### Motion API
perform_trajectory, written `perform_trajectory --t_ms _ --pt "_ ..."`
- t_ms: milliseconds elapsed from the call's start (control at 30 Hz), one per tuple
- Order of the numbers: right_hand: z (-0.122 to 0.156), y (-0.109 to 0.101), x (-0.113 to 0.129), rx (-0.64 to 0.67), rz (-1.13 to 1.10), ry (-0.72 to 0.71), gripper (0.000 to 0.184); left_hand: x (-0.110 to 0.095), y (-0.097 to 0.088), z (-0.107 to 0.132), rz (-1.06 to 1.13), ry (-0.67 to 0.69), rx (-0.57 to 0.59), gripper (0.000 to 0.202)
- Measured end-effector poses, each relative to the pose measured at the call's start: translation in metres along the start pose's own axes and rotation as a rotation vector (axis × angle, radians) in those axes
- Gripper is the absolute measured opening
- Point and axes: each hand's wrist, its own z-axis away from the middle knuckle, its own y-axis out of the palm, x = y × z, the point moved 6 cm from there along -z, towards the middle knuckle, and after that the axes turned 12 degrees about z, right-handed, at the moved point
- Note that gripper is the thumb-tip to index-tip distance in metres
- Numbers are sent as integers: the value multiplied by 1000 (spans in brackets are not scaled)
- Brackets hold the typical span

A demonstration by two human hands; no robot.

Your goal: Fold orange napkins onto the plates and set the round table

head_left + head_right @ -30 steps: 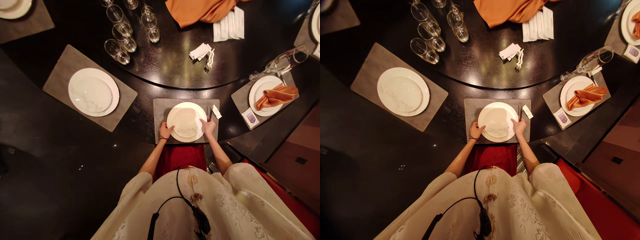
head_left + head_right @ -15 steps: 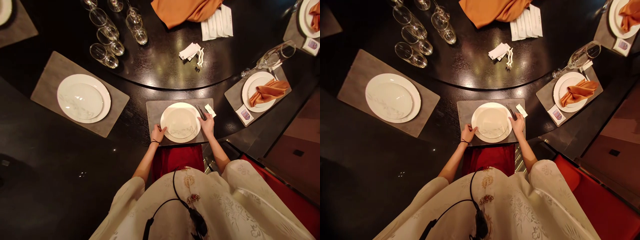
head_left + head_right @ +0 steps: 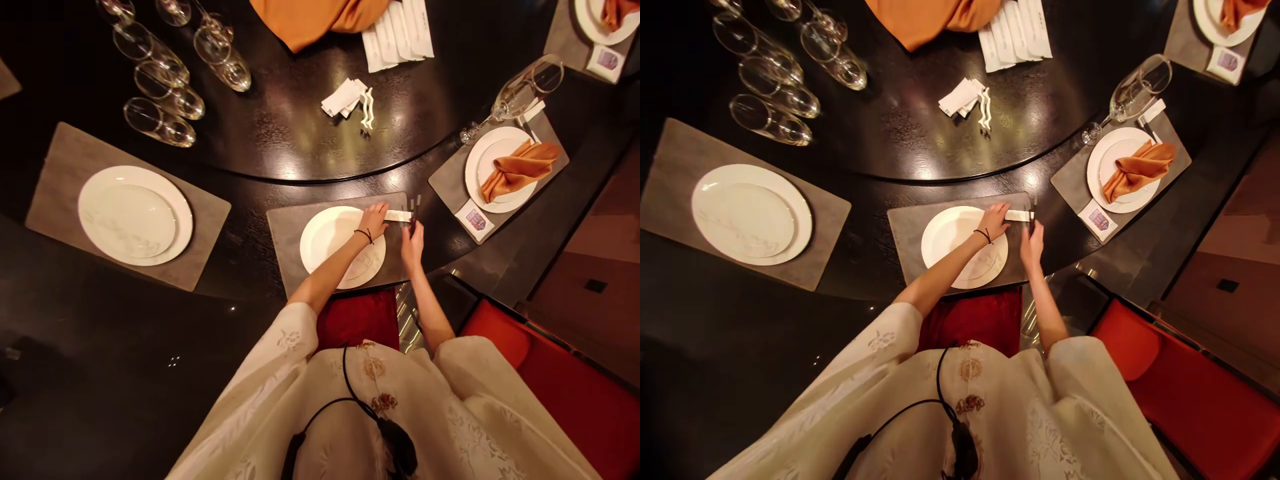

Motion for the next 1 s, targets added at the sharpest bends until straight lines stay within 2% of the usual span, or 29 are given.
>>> perform_trajectory --t_ms 67,133,267,367,633,1000 --pt "30 18 -1 39 31 65 56 4 11 -13 -7 -12 30 39" --pt "52 37 -1 121 82 88 67 9 14 -13 3 -18 20 31" --pt "73 57 4 192 120 10 80 17 12 -4 -5 -43 -16 44" --pt "80 57 4 165 139 -69 77 20 9 -2 -2 -40 -9 55" --pt "100 57 -10 209 152 -16 64 21 5 0 12 2 39 43" --pt "94 58 -5 233 181 -26 64 22 0 0 19 20 59 42"
